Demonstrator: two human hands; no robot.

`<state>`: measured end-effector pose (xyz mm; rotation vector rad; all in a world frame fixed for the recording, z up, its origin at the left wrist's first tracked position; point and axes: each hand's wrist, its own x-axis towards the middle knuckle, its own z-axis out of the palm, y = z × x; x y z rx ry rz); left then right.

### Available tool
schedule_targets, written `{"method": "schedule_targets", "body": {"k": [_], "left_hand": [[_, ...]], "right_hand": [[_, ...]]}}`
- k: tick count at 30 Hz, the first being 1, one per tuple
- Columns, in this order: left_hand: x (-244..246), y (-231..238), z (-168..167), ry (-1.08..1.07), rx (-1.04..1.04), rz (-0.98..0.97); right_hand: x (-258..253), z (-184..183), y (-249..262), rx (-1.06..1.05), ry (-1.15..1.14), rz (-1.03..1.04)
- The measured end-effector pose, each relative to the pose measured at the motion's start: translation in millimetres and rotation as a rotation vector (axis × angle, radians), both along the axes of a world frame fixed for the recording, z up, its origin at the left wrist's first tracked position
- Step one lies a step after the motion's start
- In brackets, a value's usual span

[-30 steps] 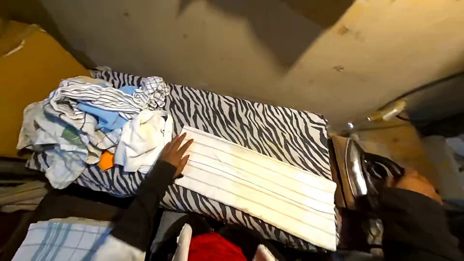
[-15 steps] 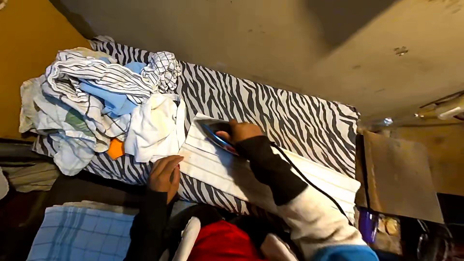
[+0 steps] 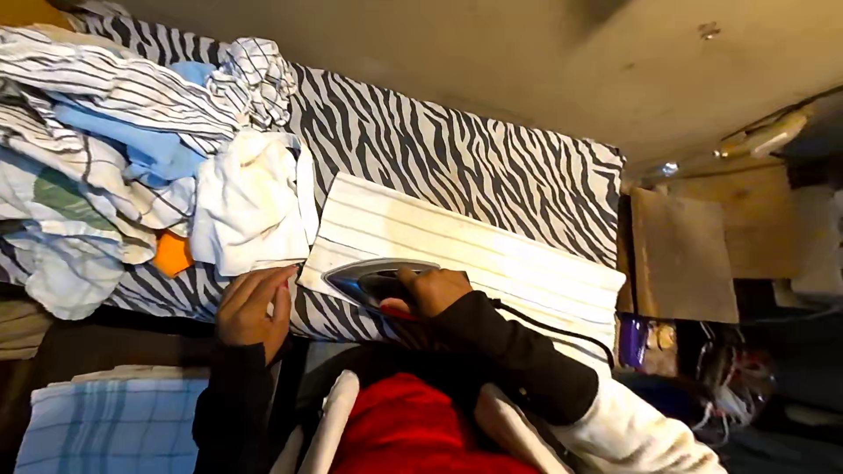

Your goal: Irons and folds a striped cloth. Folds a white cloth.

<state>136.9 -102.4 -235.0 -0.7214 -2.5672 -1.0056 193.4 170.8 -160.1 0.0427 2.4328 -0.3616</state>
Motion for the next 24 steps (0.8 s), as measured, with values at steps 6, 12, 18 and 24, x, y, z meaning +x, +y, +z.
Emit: {"method": "schedule_targets", "body": {"k": [6, 12, 18, 24], "left_hand": [[-4.9, -15.3, 1.4, -0.268, -0.006, 0.068], [-4.6, 12.2, 10.3, -0.283, 0.015, 0.128], [-21.5, 43.6, 40.1, -0.107, 0.009, -0.045], [-34.8, 27.6, 13.6, -0.193, -0.096, -0.054]], "right_hand": [[66.6, -4.8, 47.2, 0.119, 0.038, -0.21], [-8.1, 0.2, -32.2, -0.15, 0.057, -0.177], [0.2, 1.9, -35.1, -0.255, 0.005, -0.327], [159.2, -9.4, 105.8, 0.116, 0.059, -0.656]]}}
